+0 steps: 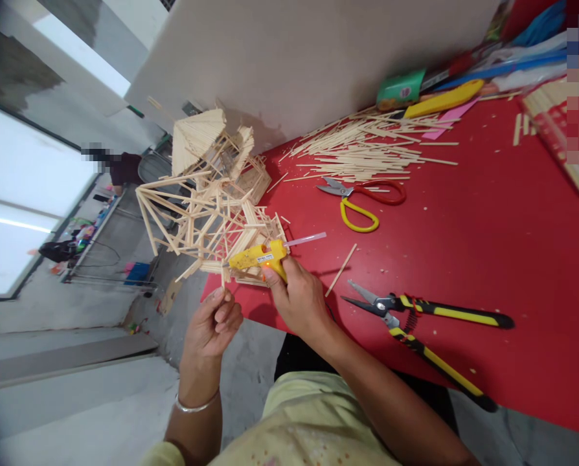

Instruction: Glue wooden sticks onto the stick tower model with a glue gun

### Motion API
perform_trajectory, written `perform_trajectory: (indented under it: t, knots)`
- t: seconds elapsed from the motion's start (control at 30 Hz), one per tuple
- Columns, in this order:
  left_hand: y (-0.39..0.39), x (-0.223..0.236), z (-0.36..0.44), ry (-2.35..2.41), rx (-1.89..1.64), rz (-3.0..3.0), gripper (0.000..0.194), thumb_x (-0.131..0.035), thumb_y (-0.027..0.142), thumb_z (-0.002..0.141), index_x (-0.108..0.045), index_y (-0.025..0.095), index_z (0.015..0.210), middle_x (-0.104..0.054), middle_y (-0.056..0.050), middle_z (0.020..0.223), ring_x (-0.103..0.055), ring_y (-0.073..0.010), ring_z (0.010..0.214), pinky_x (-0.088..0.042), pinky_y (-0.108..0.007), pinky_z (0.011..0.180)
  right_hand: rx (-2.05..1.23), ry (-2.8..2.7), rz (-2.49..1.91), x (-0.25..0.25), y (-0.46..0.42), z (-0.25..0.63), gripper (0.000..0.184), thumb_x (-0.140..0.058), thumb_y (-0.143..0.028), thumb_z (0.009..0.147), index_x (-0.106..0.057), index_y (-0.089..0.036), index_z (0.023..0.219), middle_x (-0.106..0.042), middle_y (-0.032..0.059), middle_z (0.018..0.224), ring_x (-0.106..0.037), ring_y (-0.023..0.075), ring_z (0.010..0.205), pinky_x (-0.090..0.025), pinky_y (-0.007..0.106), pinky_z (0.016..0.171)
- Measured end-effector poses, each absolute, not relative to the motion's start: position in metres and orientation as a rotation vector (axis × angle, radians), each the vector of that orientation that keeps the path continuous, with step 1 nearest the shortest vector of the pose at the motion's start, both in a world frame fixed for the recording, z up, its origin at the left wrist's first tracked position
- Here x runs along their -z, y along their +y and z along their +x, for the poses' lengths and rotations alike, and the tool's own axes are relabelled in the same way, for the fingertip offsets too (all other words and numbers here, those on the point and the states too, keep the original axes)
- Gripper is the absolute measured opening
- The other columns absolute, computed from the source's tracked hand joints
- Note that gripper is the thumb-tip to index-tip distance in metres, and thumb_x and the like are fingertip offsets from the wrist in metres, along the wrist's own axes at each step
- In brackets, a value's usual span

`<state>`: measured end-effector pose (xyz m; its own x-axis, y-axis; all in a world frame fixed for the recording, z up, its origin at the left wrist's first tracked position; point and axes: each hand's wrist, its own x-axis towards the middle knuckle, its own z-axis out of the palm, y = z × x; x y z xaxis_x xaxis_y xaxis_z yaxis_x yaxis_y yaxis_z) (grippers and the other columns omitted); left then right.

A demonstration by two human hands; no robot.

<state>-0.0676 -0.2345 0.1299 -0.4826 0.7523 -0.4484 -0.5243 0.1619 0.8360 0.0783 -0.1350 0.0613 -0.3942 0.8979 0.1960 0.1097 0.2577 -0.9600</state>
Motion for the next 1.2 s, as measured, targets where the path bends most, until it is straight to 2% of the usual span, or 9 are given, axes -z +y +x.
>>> perform_trajectory:
  t: [0.2,0.37,0.57,0.93,1.2]
  knots:
    - [-0.2354,-0.1275,-0.0696,1.403,-1.543,0.253,0.032,-0.088,0.031,0.071,-0.061,0.013,0.069,-0.043,0.010,0.042,-0.037,-0.0020,0.034,-0.028,-0.015,0.037,-1.158,-1.717,-0.937,-0.0636,-0.1426,0.0791,0.035,-0.043,-0.050,0.105,-0.058,-0.021,0.091,-0.070,0.0052,0.081,-0.061,0.0184,0.068,-0.038,0.028,0.062]
    - [-0.2387,-0.1257,-0.0700,1.401,-1.561,0.271,0.027,-0.086,0.033,0.075,-0.068,0.013,0.074,-0.045,0.009,0.043,-0.039,-0.0021,0.034,-0.030,-0.015,0.038,-1.139,-1.676,-1.006,-0.0606,-0.1381,0.0809,0.034,-0.044,-0.050,0.105,-0.059,-0.021,0.094,-0.071,0.0057,0.085,-0.062,0.0185,0.069,-0.039,0.028,0.063]
    - [-0.2374,-0.1277,-0.0702,1.384,-1.554,0.247,0.028,-0.090,0.031,0.069,-0.070,0.012,0.073,-0.045,0.009,0.042,-0.039,-0.0019,0.034,-0.030,-0.014,0.038,-1.150,-1.730,-1.010,-0.0615,-0.1385,0.0814,0.036,-0.043,-0.050,0.105,-0.060,-0.020,0.095,-0.070,0.0063,0.083,-0.063,0.0195,0.070,-0.038,0.028,0.063]
    - [-0.2355,-0.1297,-0.0682,1.395,-1.548,0.258,0.027,-0.088,0.031,0.071,-0.069,0.012,0.072,-0.043,0.009,0.042,-0.038,-0.0017,0.034,-0.029,-0.014,0.038,-1.138,-1.734,-1.017,-0.0606,-0.1400,0.0829,0.036,-0.044,-0.050,0.105,-0.059,-0.020,0.091,-0.070,0.0050,0.082,-0.058,0.0173,0.064,-0.036,0.027,0.060]
    - [-0.2369,-0.1274,-0.0706,1.354,-1.554,0.283,0.026,-0.086,0.031,0.074,-0.068,0.012,0.073,-0.045,0.009,0.045,-0.039,-0.0020,0.035,-0.029,-0.015,0.039,-1.132,-1.734,-1.012,-0.0603,-0.1429,0.0868,0.035,-0.045,-0.050,0.104,-0.059,-0.021,0.092,-0.070,0.0047,0.082,-0.060,0.0179,0.067,-0.037,0.027,0.061]
